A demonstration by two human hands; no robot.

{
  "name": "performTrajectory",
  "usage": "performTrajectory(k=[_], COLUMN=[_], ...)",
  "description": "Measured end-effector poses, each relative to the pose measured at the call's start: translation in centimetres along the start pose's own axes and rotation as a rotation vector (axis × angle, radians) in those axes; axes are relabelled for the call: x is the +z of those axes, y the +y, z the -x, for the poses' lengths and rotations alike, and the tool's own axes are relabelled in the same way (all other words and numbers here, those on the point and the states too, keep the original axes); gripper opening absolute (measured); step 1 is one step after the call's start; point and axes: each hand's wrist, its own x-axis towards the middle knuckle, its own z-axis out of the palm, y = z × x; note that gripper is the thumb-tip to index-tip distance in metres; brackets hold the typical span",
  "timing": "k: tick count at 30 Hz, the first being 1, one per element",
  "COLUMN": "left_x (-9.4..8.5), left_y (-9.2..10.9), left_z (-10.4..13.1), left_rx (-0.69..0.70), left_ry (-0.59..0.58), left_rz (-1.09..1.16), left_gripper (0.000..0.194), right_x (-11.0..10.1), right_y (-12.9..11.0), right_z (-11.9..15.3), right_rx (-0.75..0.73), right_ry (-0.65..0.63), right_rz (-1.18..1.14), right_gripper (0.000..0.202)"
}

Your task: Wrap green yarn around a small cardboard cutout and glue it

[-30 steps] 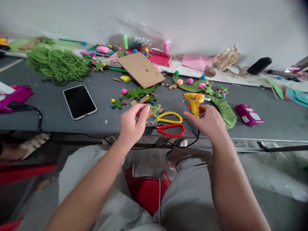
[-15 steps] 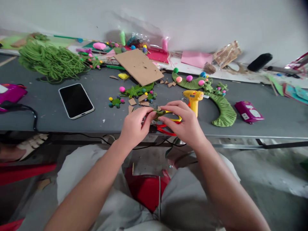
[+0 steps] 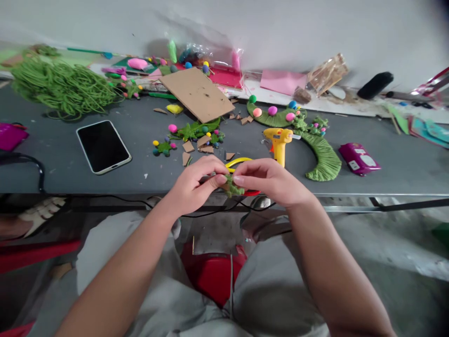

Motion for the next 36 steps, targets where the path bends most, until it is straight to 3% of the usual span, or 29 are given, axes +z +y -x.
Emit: performTrajectory(k=[4, 9, 12, 16, 20, 25, 36], left_x=[0.0, 0.9, 1.0, 0.7, 0.4, 0.1, 0.2], left_y=[0.2, -0.3, -0.4, 0.2, 0.4, 0.7, 1.4], left_z=[0.1, -0.1, -0.3, -0.3, 0.3, 0.8, 1.0], left_rx=[-0.119, -0.187, -0.146, -0.142, -0.257, -0.295, -0.278], left_ry=[-0.049, 0.094, 0.211, 0.251, 0.224, 0.171, 0.086], left_rz=[0.278, 0.461, 0.462, 0.328, 0.298, 0.368, 0.264], left_gripper=[0.019, 0.021, 0.023, 0.015, 0.015, 0.024, 0.026], right_x=[0.2, 1.1, 1.4, 1.7, 2.1, 2.3, 2.4], right_y=[0.0, 0.3, 0.3, 0.4, 0.7, 1.4, 1.7], right_z=[0.1, 0.0, 0.0, -0.1, -0.3, -0.7, -0.8], right_rx=[-0.026, -0.082, -0.153, -0.234, -0.273, -0.285, -0.288], right_ry=[-0.023, 0.033, 0.050, 0.083, 0.206, 0.335, 0.378], right_rz=[-0.104, -0.191, -0.193, -0.142, -0.026, 0.094, 0.261], right_gripper=[0.022, 0.020, 0.016, 0.013, 0.015, 0.018, 0.014])
